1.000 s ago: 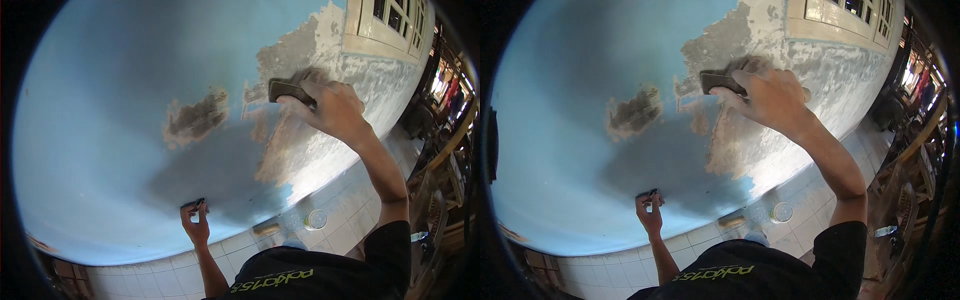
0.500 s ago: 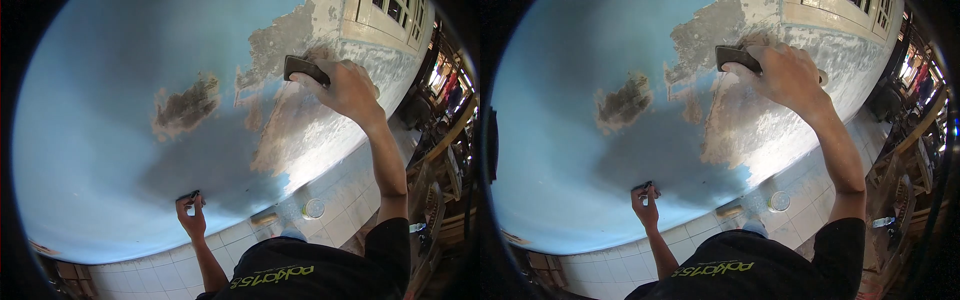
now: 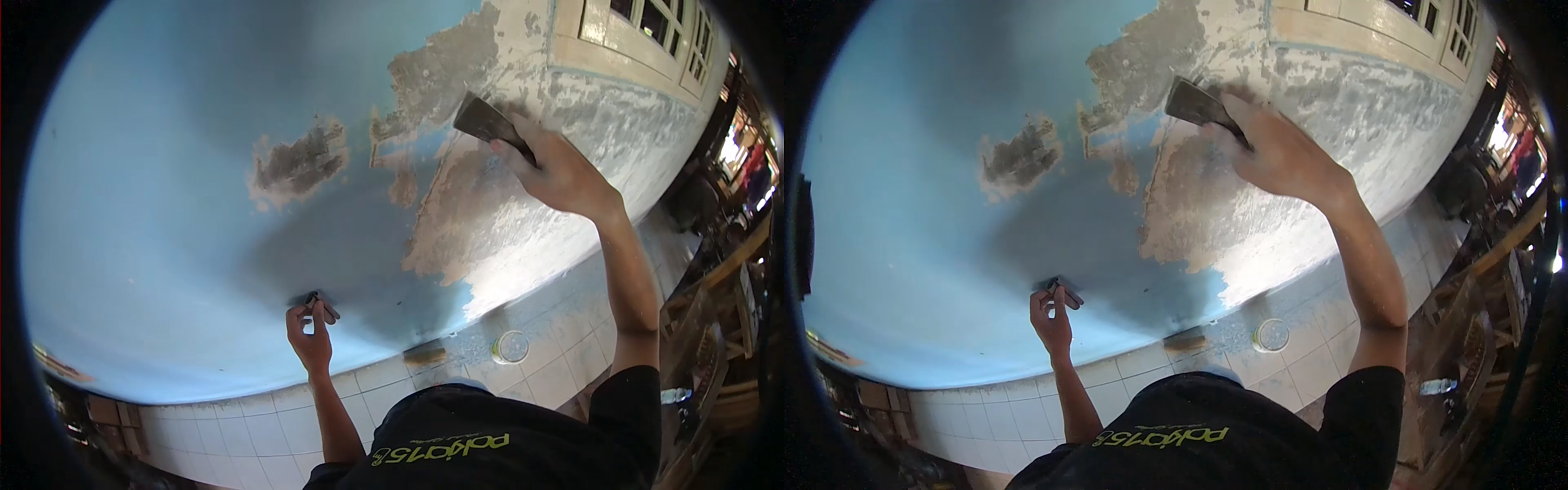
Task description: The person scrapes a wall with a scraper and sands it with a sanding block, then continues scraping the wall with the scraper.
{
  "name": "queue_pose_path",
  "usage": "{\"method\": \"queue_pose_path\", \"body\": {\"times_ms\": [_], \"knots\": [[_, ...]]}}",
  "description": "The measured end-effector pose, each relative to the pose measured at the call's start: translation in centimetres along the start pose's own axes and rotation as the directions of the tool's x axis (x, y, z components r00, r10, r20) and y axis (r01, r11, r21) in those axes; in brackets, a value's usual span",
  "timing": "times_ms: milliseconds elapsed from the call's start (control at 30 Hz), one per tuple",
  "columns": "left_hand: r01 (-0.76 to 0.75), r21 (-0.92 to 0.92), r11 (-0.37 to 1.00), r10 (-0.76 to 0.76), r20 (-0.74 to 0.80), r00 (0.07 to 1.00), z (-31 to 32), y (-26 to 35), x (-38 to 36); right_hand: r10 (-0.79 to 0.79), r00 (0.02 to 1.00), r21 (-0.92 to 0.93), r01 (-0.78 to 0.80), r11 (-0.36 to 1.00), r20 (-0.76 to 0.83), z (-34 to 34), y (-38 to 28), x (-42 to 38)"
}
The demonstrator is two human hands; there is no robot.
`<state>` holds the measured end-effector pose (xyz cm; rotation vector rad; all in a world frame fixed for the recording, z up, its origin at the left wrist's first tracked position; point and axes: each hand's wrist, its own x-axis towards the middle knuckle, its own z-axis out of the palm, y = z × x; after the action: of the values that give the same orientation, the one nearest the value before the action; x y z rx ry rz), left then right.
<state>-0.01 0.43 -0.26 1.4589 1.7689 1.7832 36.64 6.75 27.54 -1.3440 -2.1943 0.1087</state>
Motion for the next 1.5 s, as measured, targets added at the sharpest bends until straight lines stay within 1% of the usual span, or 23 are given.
{"method": "queue_pose_path", "body": {"times_ms": [100,133,233,267,333,367,400,433,500,567,633,667,700,733,833,933,1033,1100,1233,1333,1400,1433,1500], "knots": [[-0.142,-0.041,0.989,0.140,-0.052,0.989,-0.2,3.1,1.2,-0.197,0.972,0.092,0.209,0.974,-0.125,0.3,2.8,-0.3],[-0.235,0.080,0.969,0.236,-0.007,0.972,-1.2,5.3,2.4,-0.206,0.971,0.104,0.219,0.970,-0.122,0.1,2.8,-0.3],[-0.425,0.109,0.899,0.439,-0.195,0.877,-2.8,11.8,7.4,-0.180,0.971,0.033,0.188,0.982,-0.157,-1.3,2.3,-0.6],[-0.515,0.084,0.853,0.517,-0.268,0.813,-3.4,13.6,9.3,-0.088,0.996,0.040,0.089,0.995,-0.023,-2.2,1.8,-0.5],[-0.704,0.309,0.640,0.769,-0.271,0.579,-4.8,20.4,13.0,-0.011,0.992,0.049,0.005,0.999,0.123,-1.9,2.1,-0.2],[-0.828,0.209,0.521,0.824,-0.376,0.423,-4.9,23.4,15.3,-0.107,0.993,-0.041,0.109,0.993,0.042,-1.0,2.6,0.0],[-0.874,0.362,0.323,0.942,-0.214,0.259,-6.6,25.6,18.0,-0.209,0.977,-0.140,0.203,0.969,-0.033,-0.3,3.0,0.2],[-0.643,0.757,0.114,0.993,-0.095,0.064,-7.5,28.2,19.9,-0.215,0.976,-0.128,0.210,0.969,-0.027,0.1,3.3,0.5],[-0.671,0.741,-0.019,0.997,-0.032,-0.064,-9.2,33.6,27.5,-0.341,0.926,-0.303,0.281,0.911,-0.165,0.6,3.4,1.3],[-0.689,0.589,-0.423,0.902,0.204,-0.379,-6.2,42.2,27.8,-0.304,0.942,-0.351,0.238,0.906,-0.144,-1.0,2.1,1.3],[-0.641,0.753,-0.151,0.983,0.180,-0.019,-7.7,45.1,29.2,-0.265,0.955,-0.412,0.190,0.891,-0.134,-2.8,0.9,1.8],[-0.646,0.747,-0.154,0.984,0.176,-0.030,-8.0,46.1,31.4,-0.278,0.950,-0.414,0.197,0.889,-0.143,-3.2,0.6,2.0],[-0.249,0.918,-0.307,0.948,0.271,-0.169,-7.2,47.6,33.2,-0.291,0.943,-0.418,0.202,0.886,-0.161,-3.5,0.2,2.3],[0.209,0.914,-0.348,0.887,0.393,-0.241,-6.9,48.2,34.7,-0.289,0.942,-0.431,0.192,0.882,-0.172,-3.4,-0.3,2.6],[0.169,0.933,-0.317,0.900,0.352,-0.257,-7.8,46.5,36.7,-0.216,0.973,-0.501,0.148,0.853,-0.081,-2.1,-1.3,3.0],[0.076,0.946,-0.316,0.904,0.324,-0.277,-6.7,44.9,38.0,-0.338,0.930,-0.569,0.202,0.797,-0.142,-0.6,-1.0,2.6],[-0.008,0.954,-0.299,0.916,0.284,-0.284,-6.0,43.2,39.0,-0.171,0.976,-0.560,0.067,0.826,-0.135,-1.9,-1.0,2.7],[-0.074,0.954,-0.289,0.927,0.260,-0.269,-5.4,41.4,39.1,-0.423,0.867,-0.670,0.152,0.727,-0.262,-1.2,-0.5,2.5],[-0.182,0.945,-0.270,0.939,0.217,-0.268,-4.4,40.0,39.0,-0.215,0.955,-0.639,0.035,0.768,-0.206,-0.8,-1.0,2.1],[-0.246,0.931,-0.270,0.937,0.194,-0.292,-4.2,40.4,38.7,-0.402,0.879,-0.614,0.173,0.770,-0.257,-0.6,-0.1,2.6],[-0.283,0.921,-0.268,0.935,0.179,-0.305,-4.2,40.8,38.5,-0.131,0.980,-0.570,0.025,0.821,-0.146,-0.2,-1.9,2.3],[-0.302,0.914,-0.271,0.934,0.173,-0.314,-4.1,41.2,38.3,-0.128,0.980,-0.565,0.019,0.825,-0.154,0.1,-1.7,2.3],[-0.340,0.896,-0.284,0.923,0.161,-0.348,-3.8,42.4,38.2,-0.276,0.952,-0.611,0.141,0.779,-0.132,1.0,-1.3,2.6]]}}
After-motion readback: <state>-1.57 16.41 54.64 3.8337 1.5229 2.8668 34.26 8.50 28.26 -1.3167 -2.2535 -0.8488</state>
